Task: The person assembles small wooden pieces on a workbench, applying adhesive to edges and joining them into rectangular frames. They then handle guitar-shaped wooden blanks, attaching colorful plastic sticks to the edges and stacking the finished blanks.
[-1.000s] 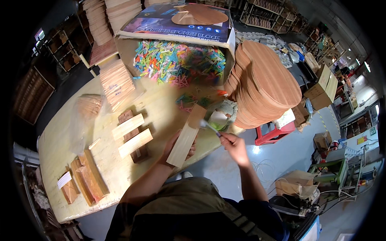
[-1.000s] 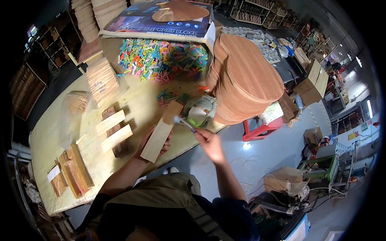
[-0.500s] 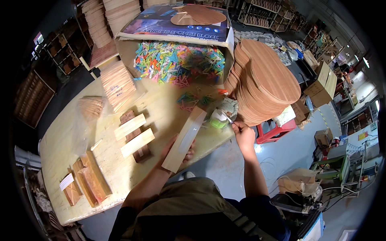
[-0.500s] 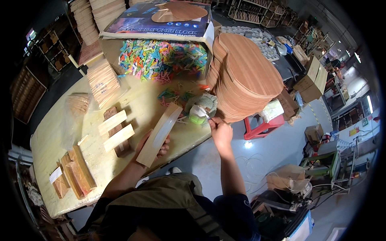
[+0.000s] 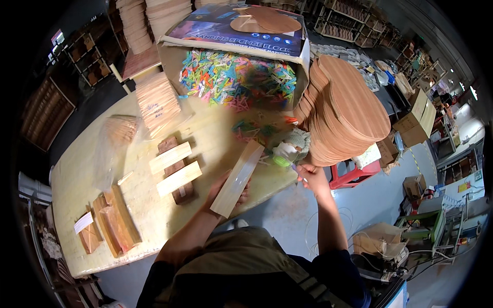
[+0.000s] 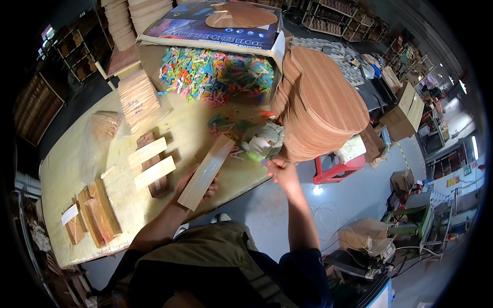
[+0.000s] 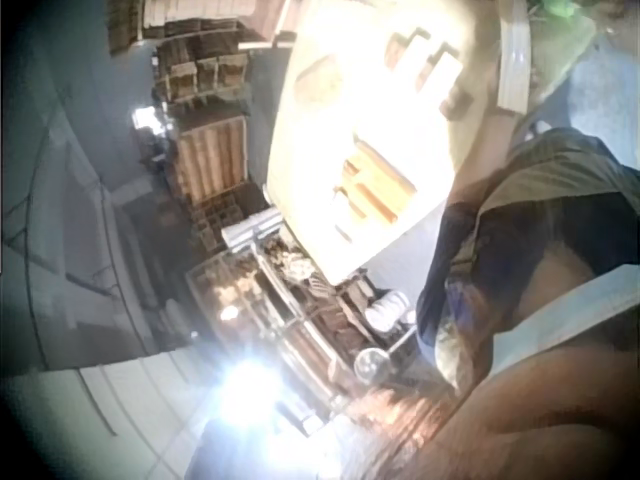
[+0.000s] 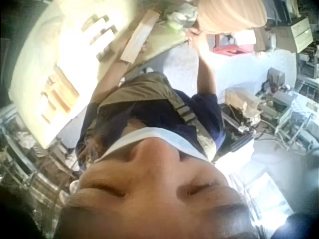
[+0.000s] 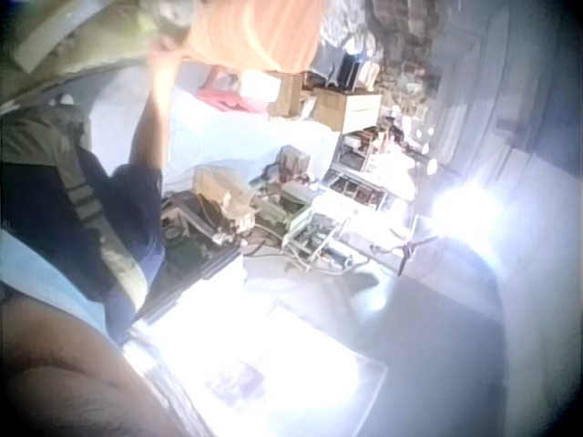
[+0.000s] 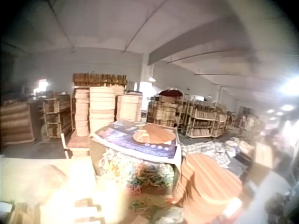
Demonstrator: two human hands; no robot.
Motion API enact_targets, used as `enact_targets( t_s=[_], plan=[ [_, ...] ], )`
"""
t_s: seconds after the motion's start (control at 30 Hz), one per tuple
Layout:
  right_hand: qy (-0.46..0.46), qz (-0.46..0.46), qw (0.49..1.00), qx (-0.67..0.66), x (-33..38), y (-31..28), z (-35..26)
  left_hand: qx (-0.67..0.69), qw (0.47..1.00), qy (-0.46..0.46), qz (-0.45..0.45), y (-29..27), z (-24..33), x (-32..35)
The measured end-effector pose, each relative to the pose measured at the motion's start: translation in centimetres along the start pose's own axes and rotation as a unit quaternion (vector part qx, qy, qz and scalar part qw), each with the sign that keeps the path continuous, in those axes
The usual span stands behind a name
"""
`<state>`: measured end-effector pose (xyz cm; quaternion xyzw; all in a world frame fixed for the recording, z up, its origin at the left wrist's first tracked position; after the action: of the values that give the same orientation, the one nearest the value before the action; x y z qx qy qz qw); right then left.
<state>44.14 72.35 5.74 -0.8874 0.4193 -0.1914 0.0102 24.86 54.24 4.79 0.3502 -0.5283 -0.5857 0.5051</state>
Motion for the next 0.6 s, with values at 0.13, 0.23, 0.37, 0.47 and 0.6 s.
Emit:
enact_targets(
  t_s=[0.13,0.23,0.37,0.47,0.6],
  plan=[
    [-0.327,0.116,0.892,0.289,5.9,6.7,-6.5,0.019,0.999,-0.011,-0.026,1.4,-0.6,-0.4],
    [-0.444,0.148,0.791,0.395,9.1,9.9,-9.0,0.029,0.999,-0.003,-0.017,1.3,-0.4,-0.1],
    [-0.313,0.169,0.894,0.273,5.5,5.8,-7.7,-0.024,0.999,-0.017,-0.022,2.2,-0.5,0.7],
    [-0.359,0.223,0.868,0.263,5.1,4.5,-9.2,-0.057,0.998,-0.016,-0.025,2.8,-0.5,0.9],
    [-0.406,0.137,0.86,0.279,7.1,7.4,-10.6,-0.074,0.997,-0.018,-0.011,2.5,0.0,1.8]
  ],
)
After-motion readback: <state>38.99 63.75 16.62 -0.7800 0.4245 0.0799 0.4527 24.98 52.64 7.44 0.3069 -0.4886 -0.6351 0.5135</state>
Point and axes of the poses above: each hand's wrist, its own x-axis away from the middle knuckle, its own y-axis out of the palm, z = x × y, the point moved 8 cm from there along -x, towards the middle knuckle, and after that the axes turned 7 degrees about -z, right-handed, at the moved point
